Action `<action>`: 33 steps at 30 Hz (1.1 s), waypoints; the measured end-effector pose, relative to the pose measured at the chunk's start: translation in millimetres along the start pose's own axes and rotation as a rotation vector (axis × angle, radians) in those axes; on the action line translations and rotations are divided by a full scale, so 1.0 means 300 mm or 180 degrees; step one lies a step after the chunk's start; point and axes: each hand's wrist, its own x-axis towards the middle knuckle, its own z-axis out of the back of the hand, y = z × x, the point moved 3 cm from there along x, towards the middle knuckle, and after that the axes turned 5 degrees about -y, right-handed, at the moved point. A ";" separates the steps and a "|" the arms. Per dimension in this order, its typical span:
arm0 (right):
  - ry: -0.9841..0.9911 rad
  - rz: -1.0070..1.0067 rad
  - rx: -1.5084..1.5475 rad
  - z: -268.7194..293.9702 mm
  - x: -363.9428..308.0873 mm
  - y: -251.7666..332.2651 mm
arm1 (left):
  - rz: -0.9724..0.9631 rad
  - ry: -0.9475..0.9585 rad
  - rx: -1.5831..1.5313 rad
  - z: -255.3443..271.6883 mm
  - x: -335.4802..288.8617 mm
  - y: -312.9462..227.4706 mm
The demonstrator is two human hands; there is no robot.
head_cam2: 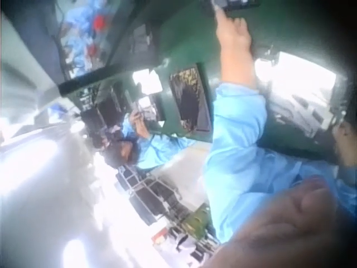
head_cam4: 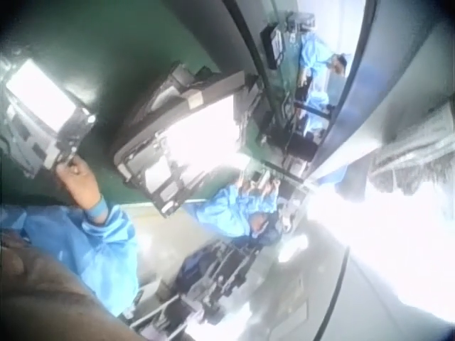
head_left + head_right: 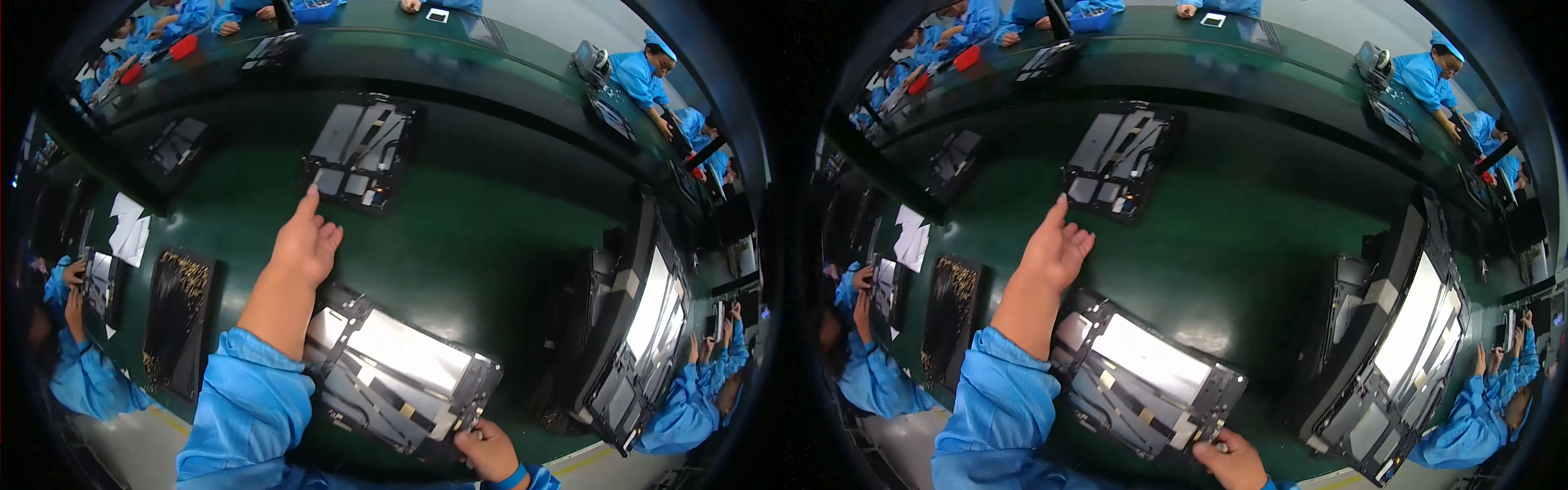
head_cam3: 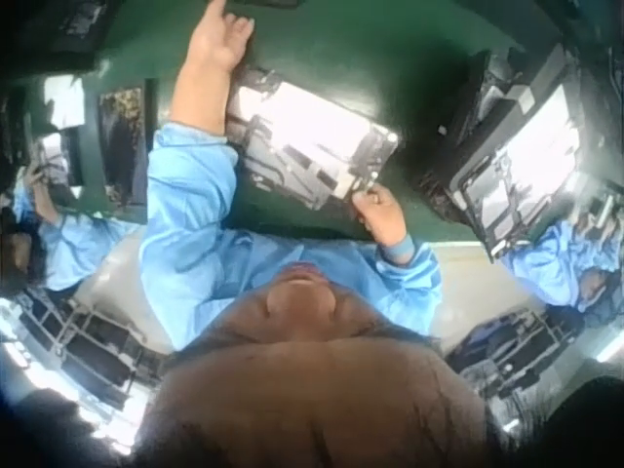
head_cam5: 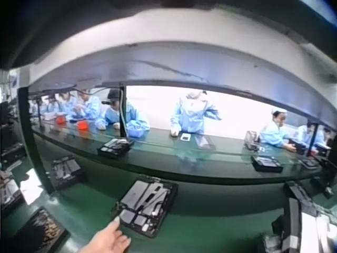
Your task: The person assembles electronics by taking device chassis from an upper shelf, picking wires from a tray, routing and pressing the wires into the chassis by hand, and stacking the assembled units on the table.
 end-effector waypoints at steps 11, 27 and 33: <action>0.0215 -0.0040 0.0501 -0.009 0.029 0.059 | 0.0244 -0.0380 -0.0051 -0.132 0.155 -0.017; -0.0208 0.0964 0.2230 -0.363 0.429 0.430 | -0.1178 0.0944 0.0184 0.271 -0.484 -0.425; 0.2309 0.1894 -0.1631 -0.311 0.053 0.068 | -0.0596 0.0670 0.1090 0.580 -0.512 -0.215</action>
